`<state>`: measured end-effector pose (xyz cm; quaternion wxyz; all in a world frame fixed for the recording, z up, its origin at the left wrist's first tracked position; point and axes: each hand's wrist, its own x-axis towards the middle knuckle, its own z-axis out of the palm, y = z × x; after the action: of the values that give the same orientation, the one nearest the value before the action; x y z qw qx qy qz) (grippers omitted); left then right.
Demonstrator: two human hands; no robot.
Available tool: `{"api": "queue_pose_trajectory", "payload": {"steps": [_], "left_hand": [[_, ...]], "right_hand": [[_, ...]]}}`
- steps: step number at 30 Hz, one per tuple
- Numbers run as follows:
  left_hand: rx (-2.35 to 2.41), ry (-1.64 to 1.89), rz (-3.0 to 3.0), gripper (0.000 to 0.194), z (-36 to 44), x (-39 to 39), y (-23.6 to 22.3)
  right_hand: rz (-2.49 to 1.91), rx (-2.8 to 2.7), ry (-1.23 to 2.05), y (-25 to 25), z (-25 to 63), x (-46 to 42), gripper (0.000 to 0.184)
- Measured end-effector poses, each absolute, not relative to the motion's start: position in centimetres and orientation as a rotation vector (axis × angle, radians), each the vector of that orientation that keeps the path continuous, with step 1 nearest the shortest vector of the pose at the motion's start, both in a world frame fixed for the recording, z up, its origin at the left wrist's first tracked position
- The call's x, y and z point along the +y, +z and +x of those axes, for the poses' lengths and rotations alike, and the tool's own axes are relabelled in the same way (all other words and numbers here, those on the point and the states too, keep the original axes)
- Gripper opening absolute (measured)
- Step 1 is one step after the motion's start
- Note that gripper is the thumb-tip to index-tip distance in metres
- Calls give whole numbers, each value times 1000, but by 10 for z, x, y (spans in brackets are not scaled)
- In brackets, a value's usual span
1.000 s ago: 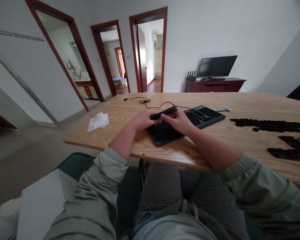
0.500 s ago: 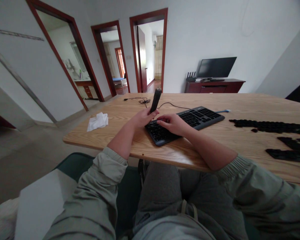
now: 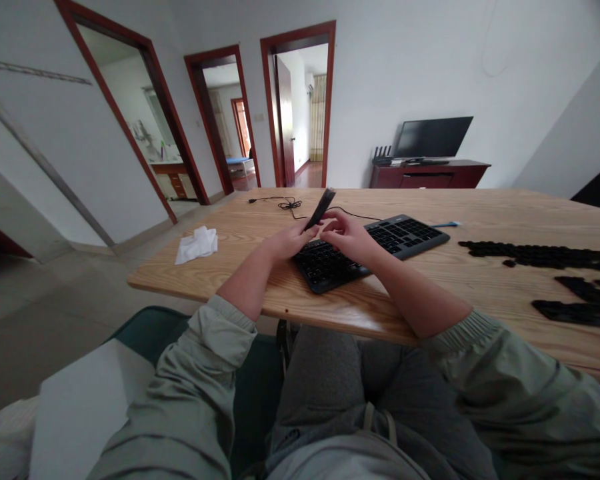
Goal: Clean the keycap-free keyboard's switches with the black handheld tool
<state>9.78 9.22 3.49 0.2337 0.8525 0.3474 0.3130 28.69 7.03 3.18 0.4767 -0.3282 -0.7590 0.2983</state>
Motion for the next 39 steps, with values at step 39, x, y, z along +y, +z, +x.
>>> {"api": "queue_pose_trajectory", "payload": {"steps": [39], "left_hand": [[1073,774,2337,40,81,87,49]], "right_hand": [[-976,-1761,991,31,296,63,37]]}}
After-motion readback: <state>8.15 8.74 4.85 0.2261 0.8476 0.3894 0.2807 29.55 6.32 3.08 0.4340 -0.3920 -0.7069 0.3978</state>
